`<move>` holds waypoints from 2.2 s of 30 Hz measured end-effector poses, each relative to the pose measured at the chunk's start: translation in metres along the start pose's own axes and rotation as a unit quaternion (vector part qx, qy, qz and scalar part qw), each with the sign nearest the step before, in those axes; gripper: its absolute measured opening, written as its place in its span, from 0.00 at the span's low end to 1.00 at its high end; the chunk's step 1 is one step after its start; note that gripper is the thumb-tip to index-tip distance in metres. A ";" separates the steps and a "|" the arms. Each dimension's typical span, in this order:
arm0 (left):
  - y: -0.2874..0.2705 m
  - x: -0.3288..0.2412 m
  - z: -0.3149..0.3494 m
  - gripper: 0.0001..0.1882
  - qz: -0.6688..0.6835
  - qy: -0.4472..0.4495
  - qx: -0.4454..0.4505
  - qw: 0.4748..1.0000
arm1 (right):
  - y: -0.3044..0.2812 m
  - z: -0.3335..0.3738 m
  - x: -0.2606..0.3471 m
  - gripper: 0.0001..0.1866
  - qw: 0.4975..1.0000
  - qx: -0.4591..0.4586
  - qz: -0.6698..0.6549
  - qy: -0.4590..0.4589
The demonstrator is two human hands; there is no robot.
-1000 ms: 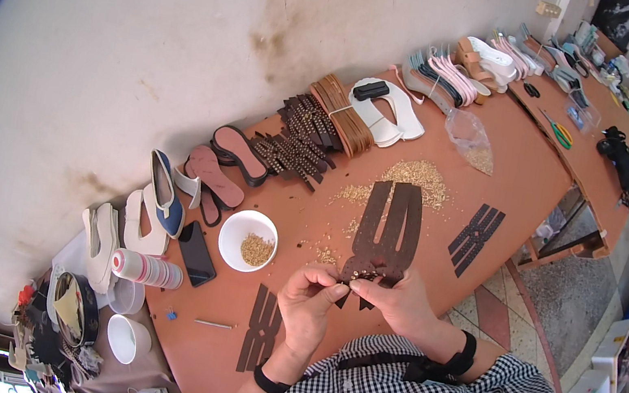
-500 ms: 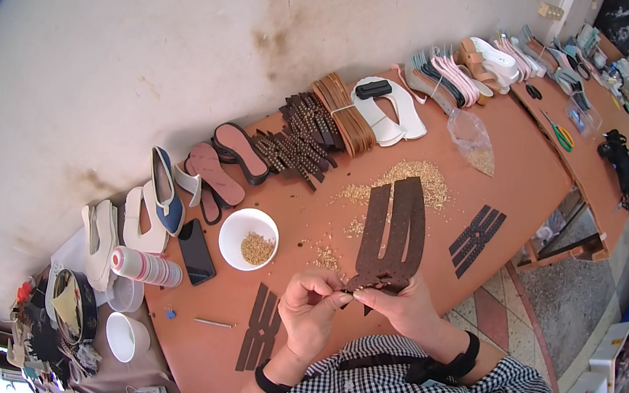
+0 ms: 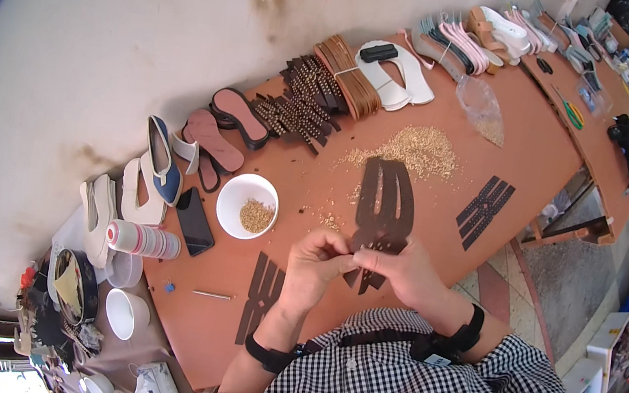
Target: Attaching decorative gold studs to leather shoe straps.
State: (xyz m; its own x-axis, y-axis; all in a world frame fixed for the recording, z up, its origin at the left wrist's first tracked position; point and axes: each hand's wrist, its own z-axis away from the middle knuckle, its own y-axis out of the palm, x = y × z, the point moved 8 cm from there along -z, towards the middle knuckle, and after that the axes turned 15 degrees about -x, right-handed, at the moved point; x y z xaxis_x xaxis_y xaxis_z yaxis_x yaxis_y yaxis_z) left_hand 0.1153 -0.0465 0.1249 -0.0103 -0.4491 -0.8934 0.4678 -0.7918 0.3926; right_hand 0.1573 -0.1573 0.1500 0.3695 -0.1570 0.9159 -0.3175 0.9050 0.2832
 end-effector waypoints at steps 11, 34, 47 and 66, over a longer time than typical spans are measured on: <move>-0.128 0.100 -0.026 0.08 -0.535 0.072 -0.074 0.838 | -0.058 -0.013 0.004 0.09 0.986 -0.132 -0.104 0.000; -0.085 0.099 -0.025 0.05 -0.677 0.301 -0.023 0.671 | -0.051 -0.020 -0.022 0.05 0.980 -0.115 -0.122 0.106; -0.123 0.099 -0.030 0.04 -0.520 0.122 -0.089 0.841 | -0.069 -0.027 -0.034 0.07 0.971 -0.140 -0.162 0.105; -0.069 0.041 -0.011 0.04 -0.121 0.042 -0.153 0.980 | -0.046 -0.020 -0.021 0.08 0.980 -0.094 -0.146 0.101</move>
State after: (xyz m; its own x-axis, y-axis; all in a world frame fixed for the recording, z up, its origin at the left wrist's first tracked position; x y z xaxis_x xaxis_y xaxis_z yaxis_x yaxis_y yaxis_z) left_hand 0.0922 -0.0052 0.0590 -0.0874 -0.2173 -0.9722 0.7031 -0.7048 0.0944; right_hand 0.1816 -0.1877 0.1120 0.5919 -0.3550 0.7236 -0.0128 0.8936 0.4488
